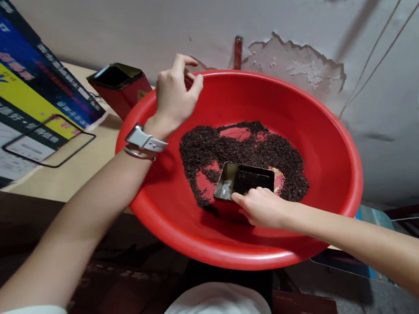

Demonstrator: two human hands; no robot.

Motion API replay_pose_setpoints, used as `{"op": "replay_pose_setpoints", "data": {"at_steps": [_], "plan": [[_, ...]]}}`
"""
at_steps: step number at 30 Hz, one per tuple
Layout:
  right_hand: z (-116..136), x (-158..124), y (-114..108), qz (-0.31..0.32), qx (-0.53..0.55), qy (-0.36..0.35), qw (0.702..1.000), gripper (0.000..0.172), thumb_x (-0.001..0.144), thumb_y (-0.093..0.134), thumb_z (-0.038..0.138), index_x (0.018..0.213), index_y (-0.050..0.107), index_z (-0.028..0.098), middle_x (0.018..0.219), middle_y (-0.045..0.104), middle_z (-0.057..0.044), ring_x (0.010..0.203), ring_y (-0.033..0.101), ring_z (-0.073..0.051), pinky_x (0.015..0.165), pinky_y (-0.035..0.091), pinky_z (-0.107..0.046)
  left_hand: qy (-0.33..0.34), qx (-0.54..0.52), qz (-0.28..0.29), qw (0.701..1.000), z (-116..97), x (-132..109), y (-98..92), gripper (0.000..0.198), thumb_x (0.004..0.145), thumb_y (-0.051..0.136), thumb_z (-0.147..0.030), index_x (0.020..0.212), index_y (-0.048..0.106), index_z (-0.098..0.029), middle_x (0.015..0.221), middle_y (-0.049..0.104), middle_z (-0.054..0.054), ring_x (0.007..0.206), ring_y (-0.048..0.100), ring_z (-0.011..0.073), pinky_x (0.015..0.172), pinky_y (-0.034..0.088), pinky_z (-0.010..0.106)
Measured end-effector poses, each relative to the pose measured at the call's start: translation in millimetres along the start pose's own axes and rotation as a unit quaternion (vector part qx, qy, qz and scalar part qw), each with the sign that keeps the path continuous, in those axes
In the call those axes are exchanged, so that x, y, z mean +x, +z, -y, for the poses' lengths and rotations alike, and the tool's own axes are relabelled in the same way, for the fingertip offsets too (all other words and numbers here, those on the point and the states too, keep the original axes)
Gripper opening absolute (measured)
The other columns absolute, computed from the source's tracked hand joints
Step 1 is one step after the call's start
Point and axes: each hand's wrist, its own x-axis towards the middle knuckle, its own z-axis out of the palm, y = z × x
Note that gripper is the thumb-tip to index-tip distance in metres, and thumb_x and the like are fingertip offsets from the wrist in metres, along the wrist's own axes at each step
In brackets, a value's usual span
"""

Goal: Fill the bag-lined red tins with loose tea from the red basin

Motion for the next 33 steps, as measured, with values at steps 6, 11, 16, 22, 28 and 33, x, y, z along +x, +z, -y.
{"op": "replay_pose_setpoints", "data": {"at_steps": [6,11,16,22,28,33], "plan": [[-44,34,14,-0.033,-0.036,0.030,0.998,0.024,0.095,0.041,0.027,0.108,0.055,0.012,0.080,0.067,-0.013,0.067,0.063,-0.019,0.054,0.025,-0.025,0.013,-0.004,0.009,1.000,-1,-1,0.0,0.050,0.093,0.029,-0.052,0.136,0.034,-0.029,0.107,0.066,0.004,0.111,0.055,0.0233,0.089,0.042,0.037],[-79,84,-12,-0.088,-0.046,0.078,0.992,0.035,0.092,0.045,0.029,0.120,0.052,0.010,0.091,0.068,-0.017,0.077,0.064,-0.022,0.059,0.031,-0.026,0.010,0.004,-0.010,1.000,1,0,-0.2,0.046,0.094,0.030,-0.050,0.132,0.039,-0.027,0.105,0.067,0.005,0.106,0.057,0.0224,0.088,0.043,0.035],[-78,97,-34,-0.113,-0.051,0.117,0.985,0.040,0.089,0.047,0.028,0.124,0.052,0.010,0.099,0.066,-0.019,0.081,0.063,-0.024,0.062,0.035,-0.027,0.004,0.005,0.007,1.000,6,-1,10.8,0.044,0.093,0.035,-0.049,0.126,0.045,-0.021,0.104,0.068,0.008,0.103,0.059,0.0239,0.087,0.041,0.034],[-18,46,-29,-0.083,-0.020,0.017,0.996,0.029,0.089,0.048,0.028,0.111,0.057,0.011,0.079,0.066,-0.013,0.067,0.063,-0.020,0.055,0.030,-0.025,0.026,-0.009,0.026,0.999,4,-2,15.1,0.049,0.093,0.031,-0.050,0.131,0.040,-0.021,0.101,0.069,0.008,0.106,0.058,0.0242,0.087,0.041,0.033],[3,51,4,-0.045,-0.033,-0.044,0.997,0.032,0.086,0.048,0.019,0.117,0.054,0.013,0.082,0.068,-0.013,0.070,0.065,-0.021,0.056,0.033,-0.025,0.035,-0.007,0.030,0.999,7,-2,13.2,0.051,0.094,0.026,-0.051,0.136,0.037,-0.023,0.105,0.068,0.008,0.106,0.058,0.0228,0.088,0.041,0.032],[-27,61,8,-0.073,-0.038,0.036,0.996,0.029,0.090,0.045,0.025,0.115,0.055,0.013,0.084,0.068,-0.014,0.076,0.067,-0.025,0.055,0.032,-0.026,0.033,-0.003,0.067,0.997,10,0,18.4,0.050,0.094,0.029,-0.049,0.134,0.041,-0.023,0.107,0.067,0.009,0.106,0.058,0.0235,0.088,0.041,0.033]]}}
